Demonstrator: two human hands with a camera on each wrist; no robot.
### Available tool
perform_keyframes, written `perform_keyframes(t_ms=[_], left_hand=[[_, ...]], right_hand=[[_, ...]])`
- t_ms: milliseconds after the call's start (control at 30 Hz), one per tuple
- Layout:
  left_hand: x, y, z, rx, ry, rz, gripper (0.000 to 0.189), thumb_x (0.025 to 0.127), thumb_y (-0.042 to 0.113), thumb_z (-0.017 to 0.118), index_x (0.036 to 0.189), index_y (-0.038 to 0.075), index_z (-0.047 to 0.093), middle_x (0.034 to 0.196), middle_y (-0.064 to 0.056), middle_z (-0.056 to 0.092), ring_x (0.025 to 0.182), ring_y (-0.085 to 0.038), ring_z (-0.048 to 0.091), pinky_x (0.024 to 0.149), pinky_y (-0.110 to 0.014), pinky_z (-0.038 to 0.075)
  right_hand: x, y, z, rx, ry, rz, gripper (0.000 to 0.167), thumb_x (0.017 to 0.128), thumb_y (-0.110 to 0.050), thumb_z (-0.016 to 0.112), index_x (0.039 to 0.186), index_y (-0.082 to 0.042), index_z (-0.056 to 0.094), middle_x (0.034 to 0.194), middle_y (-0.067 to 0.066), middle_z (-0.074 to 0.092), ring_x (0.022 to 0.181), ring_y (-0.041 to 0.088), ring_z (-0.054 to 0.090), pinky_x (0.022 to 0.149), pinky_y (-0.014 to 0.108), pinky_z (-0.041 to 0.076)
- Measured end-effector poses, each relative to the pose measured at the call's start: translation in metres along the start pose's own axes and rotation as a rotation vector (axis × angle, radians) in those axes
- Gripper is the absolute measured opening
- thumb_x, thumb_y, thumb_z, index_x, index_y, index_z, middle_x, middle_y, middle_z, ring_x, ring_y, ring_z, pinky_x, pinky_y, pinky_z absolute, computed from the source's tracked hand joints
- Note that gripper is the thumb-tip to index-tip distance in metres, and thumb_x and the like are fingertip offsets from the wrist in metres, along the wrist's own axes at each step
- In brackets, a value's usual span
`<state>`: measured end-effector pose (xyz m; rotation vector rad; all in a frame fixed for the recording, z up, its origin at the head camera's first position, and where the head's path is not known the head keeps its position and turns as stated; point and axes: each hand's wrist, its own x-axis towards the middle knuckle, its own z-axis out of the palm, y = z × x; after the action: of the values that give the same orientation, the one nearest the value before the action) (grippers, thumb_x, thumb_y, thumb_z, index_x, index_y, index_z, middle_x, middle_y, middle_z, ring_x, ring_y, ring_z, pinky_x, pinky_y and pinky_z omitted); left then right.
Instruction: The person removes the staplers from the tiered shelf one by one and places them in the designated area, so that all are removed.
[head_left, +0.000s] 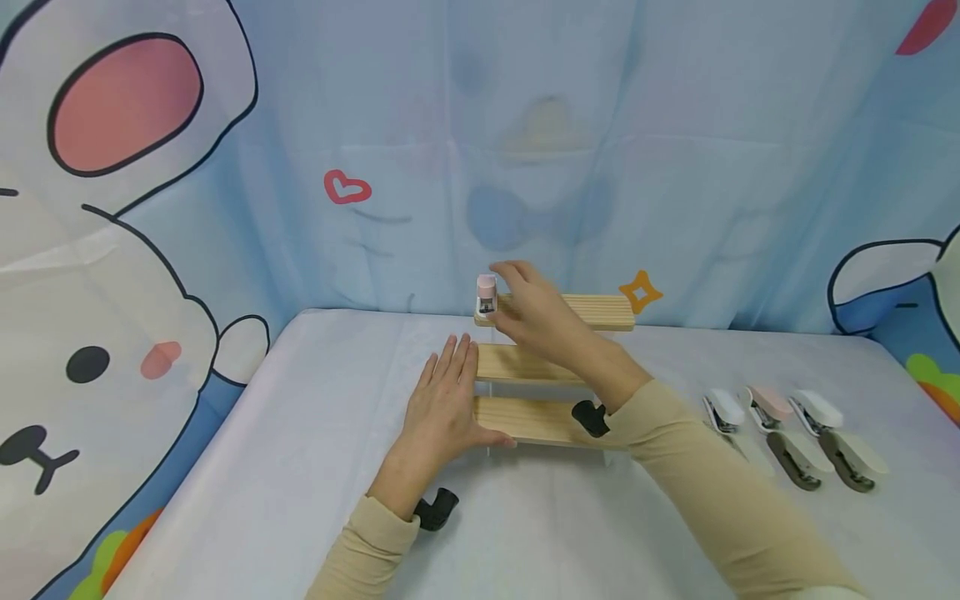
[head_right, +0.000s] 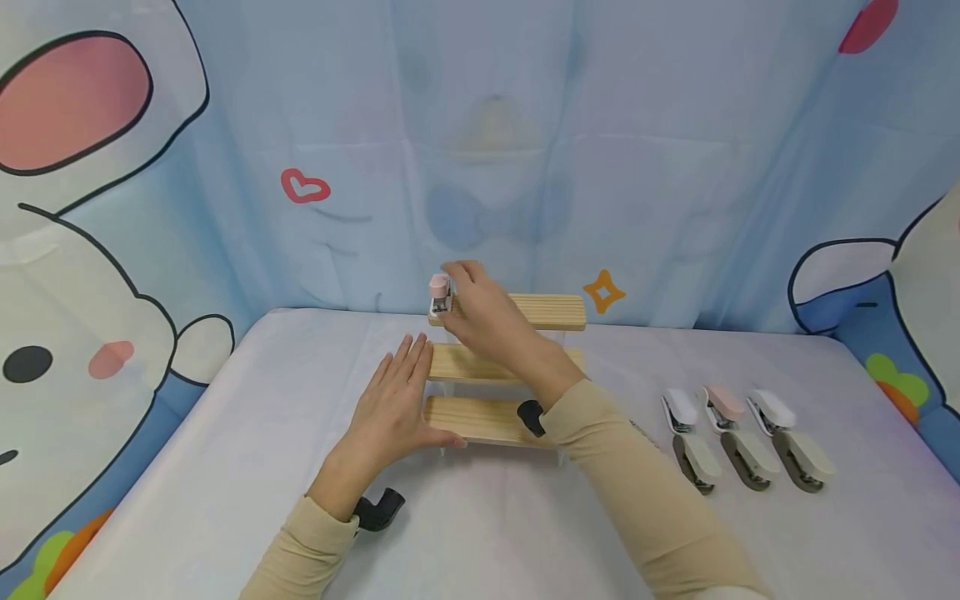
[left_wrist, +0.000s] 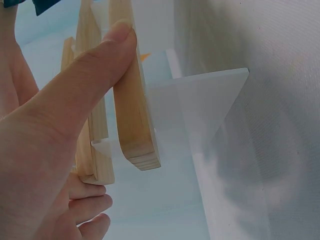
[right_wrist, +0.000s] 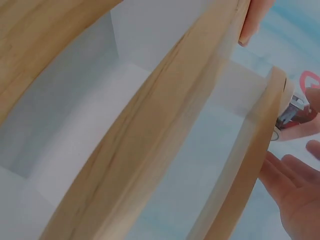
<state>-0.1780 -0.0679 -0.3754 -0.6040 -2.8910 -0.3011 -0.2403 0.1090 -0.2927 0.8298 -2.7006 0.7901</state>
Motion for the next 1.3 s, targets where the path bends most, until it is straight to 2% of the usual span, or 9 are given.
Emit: perform_keyframes(t_ms=[233, 367, 500, 633, 800, 1067, 1300], left_hand=[[0.0001, 0.0003, -0.0002, 0.004, 0.002, 0.004, 0.139, 0.056, 0.076, 0.079, 0.157, 0.001, 0.020, 0.166, -0.014, 0.019, 0.155, -0.028, 0.014, 0.126, -0.046, 0.018], [0.0000, 0.0004, 0.0002, 0.003, -0.002, 0.001, 0.139, 0.057, 0.077, 0.078, 0.157, 0.002, 0.020, 0.166, -0.013, 0.018, 0.155, -0.026, 0.012, 0.126, -0.045, 0.017], [-0.0001, 0.0003, 0.0003, 0.004, -0.003, -0.002, 0.139, 0.056, 0.077, 0.078, 0.158, 0.002, 0.019, 0.166, -0.012, 0.016, 0.156, -0.026, 0.011, 0.127, -0.044, 0.017], [-0.0002, 0.0005, 0.0004, 0.004, 0.007, 0.000, 0.139, 0.056, 0.076, 0.079, 0.157, 0.002, 0.021, 0.166, -0.013, 0.019, 0.155, -0.027, 0.013, 0.126, -0.045, 0.018], [-0.0003, 0.0006, 0.0003, 0.006, 0.009, -0.002, 0.139, 0.055, 0.077, 0.079, 0.158, 0.002, 0.020, 0.166, -0.013, 0.019, 0.155, -0.027, 0.015, 0.126, -0.045, 0.019], [-0.0005, 0.0006, 0.0007, 0.013, 0.013, 0.002, 0.139, 0.056, 0.077, 0.079, 0.157, 0.002, 0.021, 0.165, -0.014, 0.020, 0.155, -0.027, 0.014, 0.126, -0.045, 0.019], [-0.0005, 0.0010, 0.0002, 0.008, 0.005, -0.003, 0.139, 0.056, 0.076, 0.079, 0.158, 0.003, 0.020, 0.166, -0.013, 0.018, 0.155, -0.026, 0.013, 0.126, -0.045, 0.018]], right_hand=[[0.0050, -0.0036, 0.0077, -0.024, -0.033, -0.034, 0.058, 0.096, -0.018, 0.066, 0.149, -0.012, 0.043, 0.153, 0.023, 0.034, 0.125, 0.040, 0.056, 0.101, 0.053, 0.050], [0.0058, -0.0048, 0.0093, -0.025, -0.026, -0.049, 0.051, 0.096, -0.016, 0.066, 0.143, -0.010, 0.049, 0.149, 0.024, 0.038, 0.115, 0.036, 0.061, 0.095, 0.048, 0.054], [0.0055, -0.0061, 0.0090, 0.030, -0.014, -0.038, 0.044, 0.097, -0.015, 0.064, 0.136, -0.003, 0.051, 0.142, 0.023, 0.044, 0.107, 0.033, 0.063, 0.090, 0.043, 0.056], [0.0048, -0.0063, 0.0091, 0.047, 0.009, -0.038, 0.037, 0.098, -0.012, 0.062, 0.130, 0.003, 0.050, 0.133, 0.022, 0.049, 0.111, 0.033, 0.060, 0.091, 0.043, 0.056], [0.0034, -0.0049, 0.0099, -0.002, 0.065, -0.096, 0.032, 0.096, -0.003, 0.062, 0.125, 0.006, 0.053, 0.127, 0.023, 0.054, 0.115, 0.036, 0.060, 0.095, 0.045, 0.055], [0.0008, -0.0040, 0.0095, -0.065, 0.086, -0.163, 0.034, 0.095, 0.003, 0.059, 0.129, 0.003, 0.062, 0.136, 0.024, 0.053, 0.110, 0.035, 0.065, 0.089, 0.041, 0.058], [-0.0006, -0.0035, 0.0094, -0.080, 0.075, -0.166, 0.036, 0.094, 0.003, 0.061, 0.130, 0.004, 0.061, 0.138, 0.025, 0.052, 0.119, 0.037, 0.061, 0.094, 0.043, 0.057]])
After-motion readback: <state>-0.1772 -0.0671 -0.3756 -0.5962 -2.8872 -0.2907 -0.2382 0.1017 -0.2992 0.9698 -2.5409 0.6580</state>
